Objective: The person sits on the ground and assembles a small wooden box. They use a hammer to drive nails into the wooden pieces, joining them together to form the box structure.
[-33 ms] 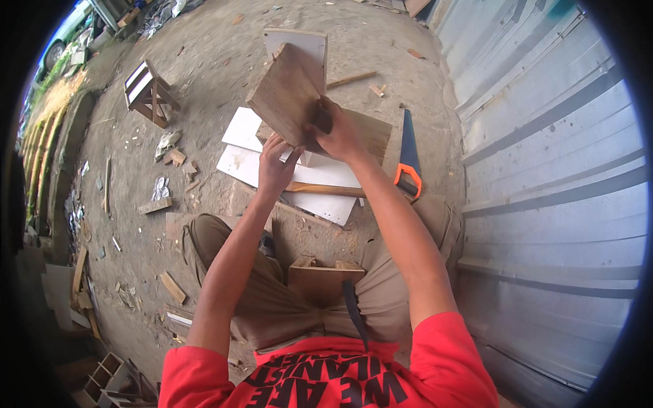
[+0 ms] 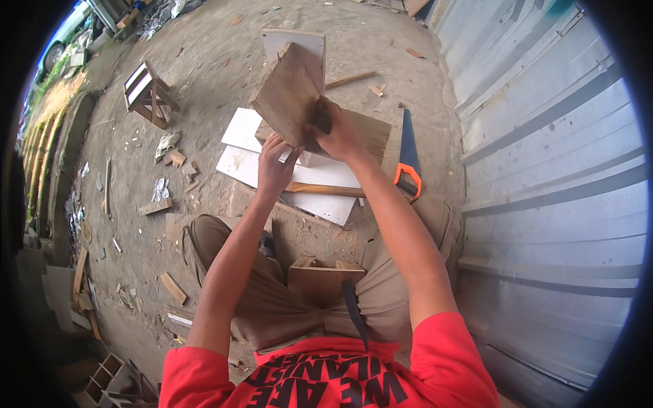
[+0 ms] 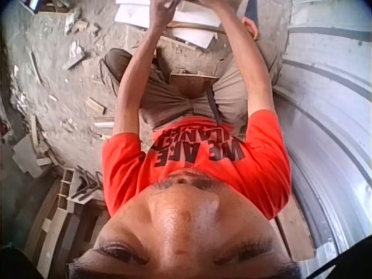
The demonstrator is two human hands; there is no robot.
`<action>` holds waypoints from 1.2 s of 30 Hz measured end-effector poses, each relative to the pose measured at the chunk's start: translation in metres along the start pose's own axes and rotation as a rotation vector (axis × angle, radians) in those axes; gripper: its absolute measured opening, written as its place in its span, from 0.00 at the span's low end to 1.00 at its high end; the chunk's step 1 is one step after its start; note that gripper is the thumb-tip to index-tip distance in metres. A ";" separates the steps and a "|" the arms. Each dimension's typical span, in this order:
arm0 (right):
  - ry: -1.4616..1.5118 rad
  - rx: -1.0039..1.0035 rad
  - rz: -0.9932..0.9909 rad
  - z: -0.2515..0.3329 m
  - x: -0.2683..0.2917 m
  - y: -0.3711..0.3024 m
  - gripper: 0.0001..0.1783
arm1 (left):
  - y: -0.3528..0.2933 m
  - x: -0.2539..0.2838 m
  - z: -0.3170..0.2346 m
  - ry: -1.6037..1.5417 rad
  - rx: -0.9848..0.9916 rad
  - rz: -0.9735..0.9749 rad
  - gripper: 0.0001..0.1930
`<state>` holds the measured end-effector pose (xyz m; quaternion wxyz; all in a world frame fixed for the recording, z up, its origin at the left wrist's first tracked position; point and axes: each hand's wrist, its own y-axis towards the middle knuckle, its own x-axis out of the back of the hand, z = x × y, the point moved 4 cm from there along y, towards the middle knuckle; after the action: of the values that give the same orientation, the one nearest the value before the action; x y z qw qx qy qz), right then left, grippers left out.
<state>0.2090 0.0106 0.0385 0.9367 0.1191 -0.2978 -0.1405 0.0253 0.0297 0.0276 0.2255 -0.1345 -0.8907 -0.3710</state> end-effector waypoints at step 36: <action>0.361 0.148 0.132 -0.004 0.012 0.017 0.67 | -0.001 -0.002 0.004 0.139 -0.077 0.006 0.10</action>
<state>0.2243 0.0227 0.0464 0.9708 0.1909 -0.1415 -0.0327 0.0255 0.0319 0.0234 0.2825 -0.1199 -0.8576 -0.4126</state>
